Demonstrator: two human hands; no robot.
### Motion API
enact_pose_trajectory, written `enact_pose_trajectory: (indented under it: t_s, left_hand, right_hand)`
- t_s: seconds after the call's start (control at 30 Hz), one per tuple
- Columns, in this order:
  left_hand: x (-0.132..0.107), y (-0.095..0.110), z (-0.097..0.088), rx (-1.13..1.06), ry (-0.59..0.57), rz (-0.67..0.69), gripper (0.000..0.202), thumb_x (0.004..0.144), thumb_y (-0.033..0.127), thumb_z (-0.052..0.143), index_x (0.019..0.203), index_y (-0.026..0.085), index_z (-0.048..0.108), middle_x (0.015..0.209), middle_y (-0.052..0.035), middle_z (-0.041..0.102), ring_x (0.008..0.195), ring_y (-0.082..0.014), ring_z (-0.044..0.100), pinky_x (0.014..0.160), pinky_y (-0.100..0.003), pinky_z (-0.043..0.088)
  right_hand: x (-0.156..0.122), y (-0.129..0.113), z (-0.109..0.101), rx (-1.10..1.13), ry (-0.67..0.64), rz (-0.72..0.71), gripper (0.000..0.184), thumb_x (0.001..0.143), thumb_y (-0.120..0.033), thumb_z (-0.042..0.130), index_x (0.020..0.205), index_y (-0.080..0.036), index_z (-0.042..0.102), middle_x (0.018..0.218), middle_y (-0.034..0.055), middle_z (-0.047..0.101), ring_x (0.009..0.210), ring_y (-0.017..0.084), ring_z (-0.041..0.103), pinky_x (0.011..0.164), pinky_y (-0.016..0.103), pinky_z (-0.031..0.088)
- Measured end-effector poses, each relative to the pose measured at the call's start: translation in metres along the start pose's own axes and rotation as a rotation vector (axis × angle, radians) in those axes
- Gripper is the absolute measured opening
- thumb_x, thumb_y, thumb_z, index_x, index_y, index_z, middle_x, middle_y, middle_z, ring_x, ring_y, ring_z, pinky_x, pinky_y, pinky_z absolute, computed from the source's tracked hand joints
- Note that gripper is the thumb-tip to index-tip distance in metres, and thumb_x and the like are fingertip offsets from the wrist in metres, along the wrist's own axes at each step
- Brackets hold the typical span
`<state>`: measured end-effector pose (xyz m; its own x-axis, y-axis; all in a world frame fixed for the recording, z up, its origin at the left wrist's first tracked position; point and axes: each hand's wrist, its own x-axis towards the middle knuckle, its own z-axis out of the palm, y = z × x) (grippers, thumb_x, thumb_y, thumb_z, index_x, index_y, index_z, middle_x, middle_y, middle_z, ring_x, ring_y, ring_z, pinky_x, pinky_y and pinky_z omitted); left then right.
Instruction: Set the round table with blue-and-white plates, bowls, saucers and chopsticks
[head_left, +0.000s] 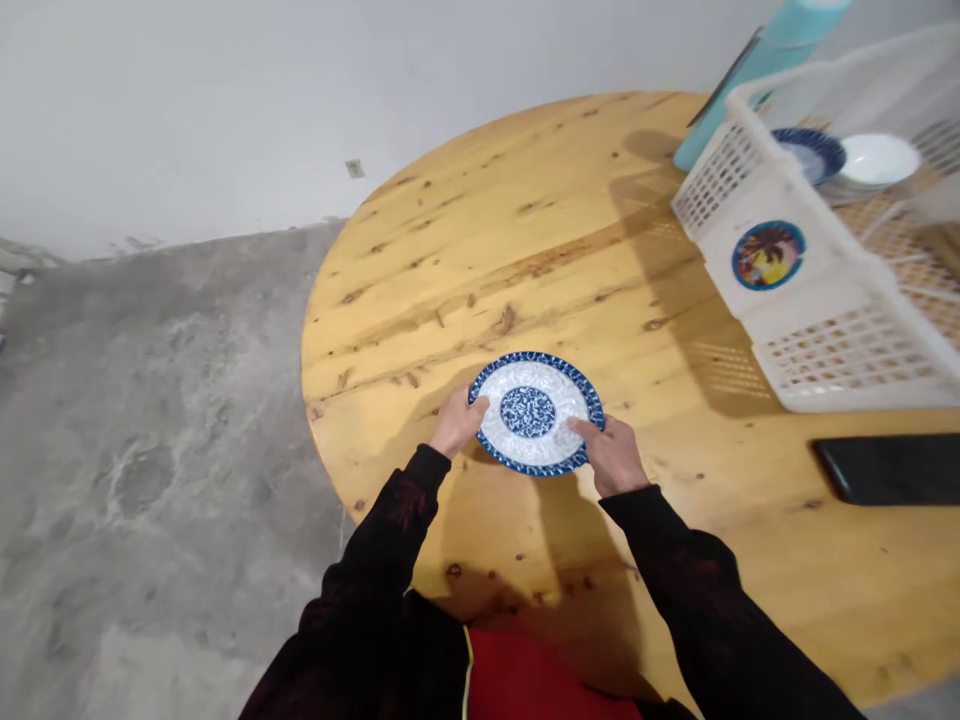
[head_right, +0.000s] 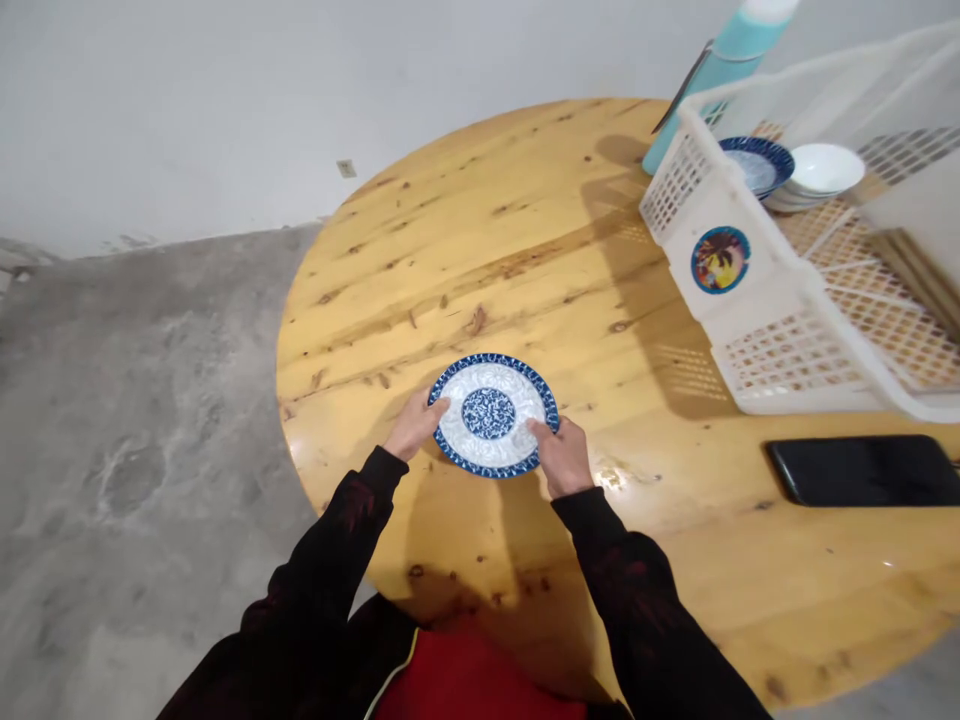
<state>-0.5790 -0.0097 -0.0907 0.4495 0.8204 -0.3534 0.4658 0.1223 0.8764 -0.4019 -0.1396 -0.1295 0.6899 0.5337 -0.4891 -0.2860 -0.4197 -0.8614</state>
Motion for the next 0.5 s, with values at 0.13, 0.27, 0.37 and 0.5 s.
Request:
enact_pose_trajectory:
  t_s: [0.13,0.27,0.37,0.5]
  left_hand:
    - [0.043,0.004,-0.005,-0.015,0.010,0.014,0.010,0.082,0.022,0.054,0.081,0.016,0.062,0.076,-0.0036,0.065,0.082,-0.0216,0.059,0.081,-0.032,0.050]
    - [0.078,0.009,-0.008,-0.058,0.026,0.027,0.007,0.079,0.019,0.054,0.075,0.017,0.058,0.069,-0.0011,0.059,0.076,-0.0187,0.056,0.078,-0.030,0.048]
    - [0.099,0.012,-0.012,-0.052,0.046,0.035,0.005,0.077,0.018,0.054,0.073,0.017,0.058,0.068,-0.0012,0.058,0.076,-0.0185,0.055,0.078,-0.030,0.047]
    - [0.121,0.012,-0.018,0.009,0.069,0.042,0.005,0.076,0.018,0.055,0.074,0.017,0.059,0.068,-0.0025,0.061,0.078,-0.0197,0.057,0.078,-0.030,0.047]
  right_hand:
    - [0.029,-0.013,0.022,0.044,0.029,0.001,0.029,0.055,-0.038,0.070,0.073,-0.016,0.063,0.063,0.0021,0.064,0.063,0.019,0.059,0.058,0.031,0.046]
    - [0.054,-0.023,0.037,0.041,0.046,-0.030,0.026,0.057,-0.036,0.068,0.072,-0.015,0.063,0.064,0.0015,0.062,0.063,0.017,0.056,0.057,0.029,0.045]
    - [0.068,-0.028,0.048,0.000,0.064,-0.049,0.024,0.059,-0.033,0.067,0.073,-0.014,0.063,0.064,0.0008,0.061,0.062,0.015,0.054,0.057,0.029,0.045]
    - [0.081,-0.032,0.062,-0.009,0.074,-0.036,0.022,0.061,-0.030,0.064,0.075,-0.014,0.064,0.065,0.0001,0.060,0.063,0.014,0.053,0.058,0.027,0.045]
